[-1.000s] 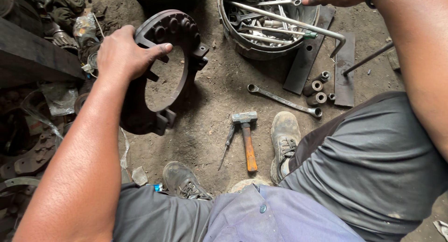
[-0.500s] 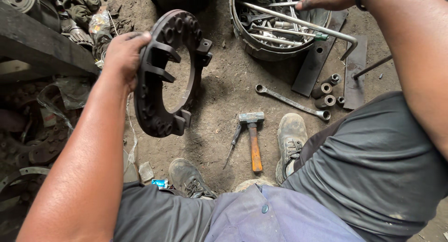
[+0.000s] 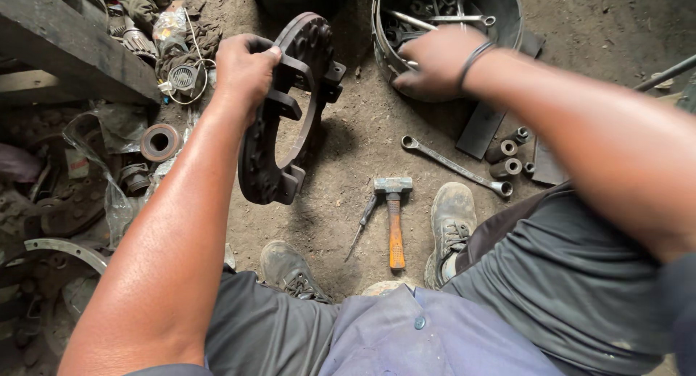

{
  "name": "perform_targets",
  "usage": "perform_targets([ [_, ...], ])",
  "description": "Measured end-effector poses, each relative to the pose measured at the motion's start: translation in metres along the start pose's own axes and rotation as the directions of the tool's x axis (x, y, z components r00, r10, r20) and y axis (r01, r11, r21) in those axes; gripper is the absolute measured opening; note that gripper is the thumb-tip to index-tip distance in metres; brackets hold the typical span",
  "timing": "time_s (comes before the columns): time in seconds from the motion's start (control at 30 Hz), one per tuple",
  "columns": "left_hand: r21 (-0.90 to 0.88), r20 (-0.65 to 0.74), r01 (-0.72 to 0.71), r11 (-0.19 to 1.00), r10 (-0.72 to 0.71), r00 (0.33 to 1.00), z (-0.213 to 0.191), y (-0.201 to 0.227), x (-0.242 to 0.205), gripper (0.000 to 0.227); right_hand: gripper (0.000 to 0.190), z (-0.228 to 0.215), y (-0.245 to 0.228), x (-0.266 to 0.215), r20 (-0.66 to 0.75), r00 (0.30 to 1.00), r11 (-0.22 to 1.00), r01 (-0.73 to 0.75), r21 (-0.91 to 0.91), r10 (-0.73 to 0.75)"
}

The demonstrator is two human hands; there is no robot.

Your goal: The person sits on the floor and uses a hammer and a metal rod to strike and remove a bolt from a circular metal part. They then handle a curved metal piece and a flat metal disc, using a wrench and a metal bar to manipulate them.

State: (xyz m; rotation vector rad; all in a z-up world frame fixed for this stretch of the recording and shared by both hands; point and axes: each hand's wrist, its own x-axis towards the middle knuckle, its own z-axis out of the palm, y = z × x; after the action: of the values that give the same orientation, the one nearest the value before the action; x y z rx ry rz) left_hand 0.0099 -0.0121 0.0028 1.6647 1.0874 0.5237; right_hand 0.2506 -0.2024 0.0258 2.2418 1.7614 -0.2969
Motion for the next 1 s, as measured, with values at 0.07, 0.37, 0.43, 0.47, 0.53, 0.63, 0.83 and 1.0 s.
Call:
perform_targets([
  [0.07,0.118,-0.051,-0.062,0.991,0.068,0.996,0.004,-0.001,0.0,0.015,0.049,-0.005,-0.038,0.002,0.087,0.995,0.999,0.041,-0.007,-0.041],
  [0.37,0.348,-0.185,-0.158,0.924,0.234,0.954,0.015,-0.004,-0.008,0.018,0.031,0.044,-0.131,0.048,-0.383,0.908,0.896,0.022,0.444,0.168],
  [0.43,0.36,-0.192,-0.21,0.909,0.293,0.937,0.014,-0.006,-0.011,0.019,0.028,0.066,-0.15,0.058,-0.472,0.837,0.783,0.089,0.615,0.275],
  [0.47,0.345,-0.19,-0.205,0.916,0.282,0.941,0.013,-0.007,-0.012,0.019,0.028,0.075,-0.154,0.06,-0.503,0.808,0.753,0.116,0.647,0.308],
  [0.53,0.314,-0.183,-0.19,0.93,0.256,0.949,0.011,-0.009,-0.013,0.019,0.028,0.085,-0.162,0.06,-0.55,0.746,0.688,0.173,0.704,0.376],
  [0.63,0.312,-0.16,-0.244,0.918,0.304,0.939,0.009,-0.013,-0.014,0.019,0.028,0.083,-0.161,0.065,-0.452,0.808,0.714,0.056,0.698,0.378],
  [0.83,0.418,-0.201,-0.234,0.877,0.341,0.918,0.019,-0.013,-0.023,0.019,0.026,0.08,-0.162,0.063,-0.524,0.776,0.75,0.102,0.654,0.351],
  [1.0,0.328,-0.177,-0.281,0.902,0.35,0.92,0.005,-0.02,-0.005,0.02,0.023,0.071,-0.16,0.061,-0.561,0.774,0.783,0.141,0.606,0.295],
])
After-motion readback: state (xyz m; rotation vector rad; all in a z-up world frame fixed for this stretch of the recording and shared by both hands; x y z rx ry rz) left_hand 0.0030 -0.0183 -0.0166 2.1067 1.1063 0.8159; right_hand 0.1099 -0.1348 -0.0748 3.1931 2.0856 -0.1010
